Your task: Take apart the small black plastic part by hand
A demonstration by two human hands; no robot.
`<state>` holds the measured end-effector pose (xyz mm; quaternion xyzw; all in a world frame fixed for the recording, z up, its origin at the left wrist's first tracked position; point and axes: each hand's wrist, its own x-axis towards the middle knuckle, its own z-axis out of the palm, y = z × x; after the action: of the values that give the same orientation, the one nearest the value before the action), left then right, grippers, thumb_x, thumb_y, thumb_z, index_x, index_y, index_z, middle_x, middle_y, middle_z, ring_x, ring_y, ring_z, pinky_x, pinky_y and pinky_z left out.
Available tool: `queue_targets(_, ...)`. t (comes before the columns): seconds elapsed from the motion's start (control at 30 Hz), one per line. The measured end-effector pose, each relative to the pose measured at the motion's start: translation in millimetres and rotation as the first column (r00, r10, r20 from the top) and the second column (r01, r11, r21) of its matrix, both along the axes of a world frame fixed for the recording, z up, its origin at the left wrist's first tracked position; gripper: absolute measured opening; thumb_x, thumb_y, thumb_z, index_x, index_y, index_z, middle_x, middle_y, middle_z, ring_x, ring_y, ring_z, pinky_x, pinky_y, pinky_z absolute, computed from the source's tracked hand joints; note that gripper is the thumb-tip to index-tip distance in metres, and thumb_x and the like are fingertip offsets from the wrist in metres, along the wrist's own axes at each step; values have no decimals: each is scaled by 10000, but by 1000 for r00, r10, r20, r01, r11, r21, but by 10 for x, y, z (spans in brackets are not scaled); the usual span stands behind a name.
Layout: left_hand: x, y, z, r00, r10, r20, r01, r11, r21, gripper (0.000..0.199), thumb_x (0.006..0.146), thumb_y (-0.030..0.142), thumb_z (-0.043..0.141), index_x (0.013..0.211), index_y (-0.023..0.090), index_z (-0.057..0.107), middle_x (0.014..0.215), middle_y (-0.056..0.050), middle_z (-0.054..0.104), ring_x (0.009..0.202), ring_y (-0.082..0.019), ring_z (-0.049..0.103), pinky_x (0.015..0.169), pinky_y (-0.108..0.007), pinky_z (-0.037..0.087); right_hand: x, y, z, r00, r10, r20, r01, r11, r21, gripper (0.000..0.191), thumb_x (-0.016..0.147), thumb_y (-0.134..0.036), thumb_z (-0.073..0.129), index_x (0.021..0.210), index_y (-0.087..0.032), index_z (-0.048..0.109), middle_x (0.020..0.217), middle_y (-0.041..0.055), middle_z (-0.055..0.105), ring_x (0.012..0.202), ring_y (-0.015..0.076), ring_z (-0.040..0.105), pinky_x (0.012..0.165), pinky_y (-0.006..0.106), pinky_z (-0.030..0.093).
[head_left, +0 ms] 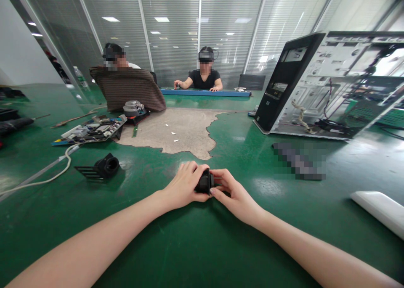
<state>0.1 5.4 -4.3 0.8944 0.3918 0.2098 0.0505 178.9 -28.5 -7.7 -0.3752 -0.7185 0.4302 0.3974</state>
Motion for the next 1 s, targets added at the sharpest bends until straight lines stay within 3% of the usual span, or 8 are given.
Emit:
queue_targets(0.17,-1,-3,-1,1000,-1,1,1,1000,5,606,645,405,642,1152,205,379,968,-58,446,877,-240,440,754,-360,343,2,-2,-22,999,-27,-30,28,1000,14,154,833,-207,489,979,-234,449,1003,26,542,1011,167,560,852,330,489)
queue_targets(0.4,-3,2,-10,1000,-1,-2,1,1000,18,608,656,433,630,1157,193,383,961,-63,445,871,-240,436,753,-360,345,-3,3,8,1000,-8,-2,8,1000,-11,349,828,-161,476,1156,-239,385,1142,66,504,1050,172,534,882,352,474)
queue_targets(0.73,3,4,-3,1000,10,-19,-9,1000,18,620,647,436,636,1157,187,386,960,-62,437,869,-238,431,760,-362,342,5,-5,-16,998,-39,-48,40,999,21,291,795,-143,515,1064,-219,433,1076,53,504,1037,174,526,903,365,463)
queue_targets(0.83,-2,3,-1,1000,7,-16,-7,1000,9,618,643,439,641,1151,196,387,955,-58,438,865,-237,431,756,-359,344,7,3,-9,984,-129,-123,121,990,-67,254,771,-173,552,992,-224,437,1019,38,541,986,169,562,887,364,471)
queue_targets(1.0,-8,8,-16,1000,10,-5,-10,1000,12,629,636,435,650,1152,197,380,960,-58,437,863,-235,431,751,-357,344,-10,38,45,980,-47,-194,-2,970,-244,329,737,-218,596,1038,-209,464,1003,45,601,935,177,603,872,362,471)
